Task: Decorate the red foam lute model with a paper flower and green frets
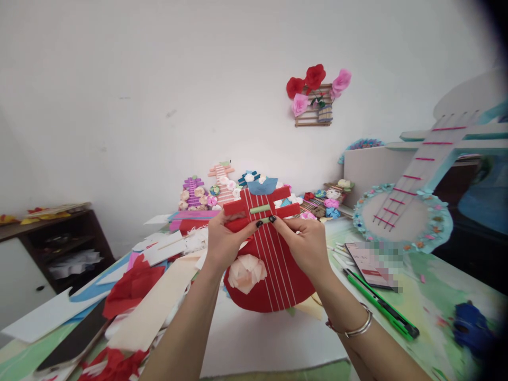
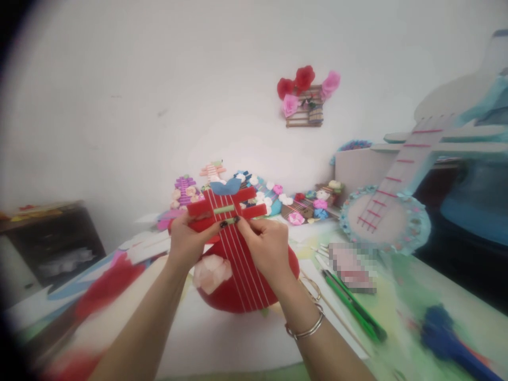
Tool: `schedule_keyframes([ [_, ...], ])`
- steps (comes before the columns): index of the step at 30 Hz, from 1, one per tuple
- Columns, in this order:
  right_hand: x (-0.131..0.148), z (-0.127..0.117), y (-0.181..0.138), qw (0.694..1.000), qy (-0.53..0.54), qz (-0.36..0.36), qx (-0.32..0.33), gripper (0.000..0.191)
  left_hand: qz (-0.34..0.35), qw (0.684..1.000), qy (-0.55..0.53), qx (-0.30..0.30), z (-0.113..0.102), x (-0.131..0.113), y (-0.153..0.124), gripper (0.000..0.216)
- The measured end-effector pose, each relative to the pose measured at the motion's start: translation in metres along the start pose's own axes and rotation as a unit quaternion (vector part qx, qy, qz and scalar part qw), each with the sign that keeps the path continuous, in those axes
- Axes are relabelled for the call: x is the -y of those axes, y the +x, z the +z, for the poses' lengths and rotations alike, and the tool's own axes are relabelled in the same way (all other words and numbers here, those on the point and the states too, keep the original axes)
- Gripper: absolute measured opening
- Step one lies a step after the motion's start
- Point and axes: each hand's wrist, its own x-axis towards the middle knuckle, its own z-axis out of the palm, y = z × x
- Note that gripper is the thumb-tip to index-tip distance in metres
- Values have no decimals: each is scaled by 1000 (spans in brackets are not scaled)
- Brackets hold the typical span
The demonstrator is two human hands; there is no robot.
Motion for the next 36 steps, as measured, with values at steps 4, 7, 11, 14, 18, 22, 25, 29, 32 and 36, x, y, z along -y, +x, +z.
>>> schedule_keyframes([
  [4,-1,-1,0,1000,11,7,14,44,-26,995,-62,68,-2,-2,0,36],
  [7,0,-2,1,1000,6,5,22,41,-19,994,-76,78,-3,-1,0,36],
  [11,0,-4,2,1000,-18,-4,21,40,-11,995,-71,68,-2,-1,0,35],
  [14,0,-5,3,999,-24,-9,27,39,-12,996,-68,59,-1,-1,-1,36],
  [18,-1,-5,3,999,-23,-18,33,38,-40,996,-68,47,-1,1,-1,38],
  [22,-2,-2,1,999,-17,-28,30,39,-83,990,-112,33,-1,5,0,42],
  [25,-2,0,0,999,-22,-33,16,42,-105,984,-141,37,-1,5,1,44],
  [29,-3,-1,2,998,-38,-33,26,41,-112,979,-157,64,-3,3,2,42],
  [32,-7,-4,6,997,-52,-37,38,40,-128,976,-153,85,-6,3,5,41],
  [36,-12,-6,9,998,-39,-31,43,38,-133,971,-170,104,-6,3,5,37],
])
